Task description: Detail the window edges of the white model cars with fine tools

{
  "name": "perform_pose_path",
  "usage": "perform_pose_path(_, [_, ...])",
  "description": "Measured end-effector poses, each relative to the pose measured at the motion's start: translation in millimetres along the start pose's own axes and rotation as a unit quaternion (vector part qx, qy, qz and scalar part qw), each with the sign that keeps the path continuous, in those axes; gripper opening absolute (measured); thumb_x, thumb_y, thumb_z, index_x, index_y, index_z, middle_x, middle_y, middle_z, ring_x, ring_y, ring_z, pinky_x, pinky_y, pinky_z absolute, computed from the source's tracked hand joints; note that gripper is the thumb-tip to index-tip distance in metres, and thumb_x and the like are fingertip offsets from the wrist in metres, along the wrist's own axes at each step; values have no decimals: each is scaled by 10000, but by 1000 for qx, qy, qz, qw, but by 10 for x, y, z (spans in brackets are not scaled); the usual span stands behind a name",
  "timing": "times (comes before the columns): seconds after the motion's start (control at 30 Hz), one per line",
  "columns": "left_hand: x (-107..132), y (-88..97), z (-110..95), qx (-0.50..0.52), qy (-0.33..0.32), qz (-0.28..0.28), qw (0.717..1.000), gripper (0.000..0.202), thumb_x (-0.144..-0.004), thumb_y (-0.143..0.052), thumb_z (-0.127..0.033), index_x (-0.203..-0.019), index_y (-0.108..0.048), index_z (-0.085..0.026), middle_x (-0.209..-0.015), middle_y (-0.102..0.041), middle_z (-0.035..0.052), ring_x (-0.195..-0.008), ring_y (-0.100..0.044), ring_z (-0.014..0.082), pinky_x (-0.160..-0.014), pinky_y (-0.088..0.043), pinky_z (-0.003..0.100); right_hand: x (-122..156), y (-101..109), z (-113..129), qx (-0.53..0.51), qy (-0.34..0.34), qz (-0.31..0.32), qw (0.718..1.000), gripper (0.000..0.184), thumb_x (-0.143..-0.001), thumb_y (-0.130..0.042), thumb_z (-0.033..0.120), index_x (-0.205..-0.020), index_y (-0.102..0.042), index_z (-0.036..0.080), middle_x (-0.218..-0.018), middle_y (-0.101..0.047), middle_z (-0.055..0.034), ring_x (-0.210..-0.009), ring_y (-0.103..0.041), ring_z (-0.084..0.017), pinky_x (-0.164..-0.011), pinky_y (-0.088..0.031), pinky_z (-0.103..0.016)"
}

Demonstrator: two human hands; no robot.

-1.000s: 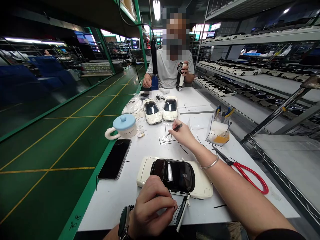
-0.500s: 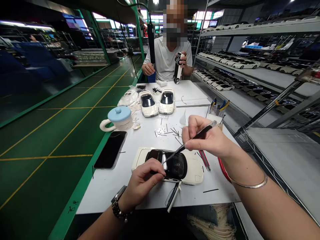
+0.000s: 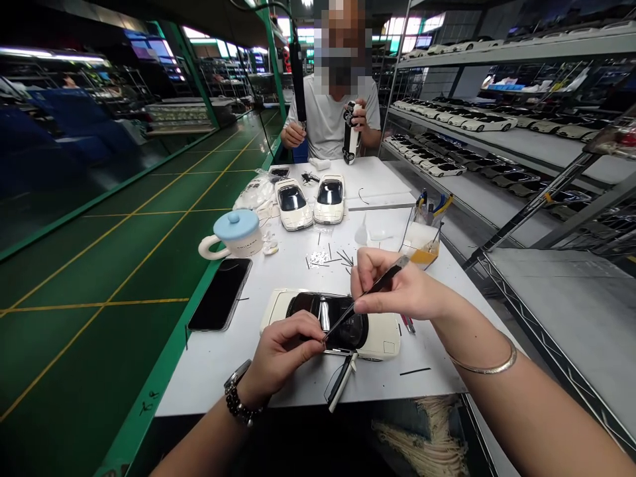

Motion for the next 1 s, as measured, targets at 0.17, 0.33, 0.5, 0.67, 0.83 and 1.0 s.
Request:
perform_pose_path(0.17, [38,-17,52,75,13,-11,997,406,-802,-684,-142,-1156,-491,-188,-709,-640,-20,-712,-587,117,-781,-452,307,-8,6,-18,0,2,-3,1000,293,-818,-699,145,-765,-415,191,-664,-549,2,-583,-458,-113,-508,-343,-234])
perform_pose_path(0.33, [36,-19,52,74,-7,-17,997,421,-806,-684,-151,-1149,-443,-185,-705,-635,-28,-727,-584,121,-847,-428,350,-12,-7,-30,-7,3,6,1000,291,-819,-694,129,-764,-414,189,-666,-547,-1,-580,-461,-103,-485,-339,-213])
perform_pose_path(0.5, [32,-12,56,75,-1,-27,997,424,-801,-695,-173,-1135,-433,-175,-697,-634,-21,-728,-575,125,-815,-431,339,-9,3,-41,4,1,2,1000,293,-813,-702,139,-757,-419,188,-661,-547,-4,-584,-470,-109,-497,-343,-228])
perform_pose_path(0.67, [33,-16,54,79,-2,-24,997,417,-802,-693,-168,-1130,-435,-179,-693,-630,-26,-727,-573,122,-798,-433,331,2,25,-61,4,2,0,1000,287,-811,-703,137,-761,-426,188,-659,-547,4,-582,-466,-104,-495,-340,-224])
perform_pose_path(0.83, [31,-18,51,75,-9,-23,997,425,-800,-696,-178,-1137,-436,-182,-690,-630,-28,-725,-576,126,-807,-434,341,2,35,-93,0,-8,-12,1000,299,-799,-726,175,-750,-431,189,-649,-551,-3,-570,-472,-110,-469,-331,-222])
perform_pose_path(1.0, [31,-24,51,75,-17,-22,997,434,-801,-700,-183,-1144,-433,-185,-692,-635,-29,-723,-576,123,-810,-432,338,0,41,-115,-6,-2,-9,1000,292,-806,-716,166,-752,-430,189,-650,-558,3,-577,-464,-108,-487,-337,-222])
Point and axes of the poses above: each hand's wrist, its own x-axis away from the middle knuckle, its own y-axis out of the back of the hand, z = x × y, the point moved 4 cm from there along -x, towards the middle knuckle
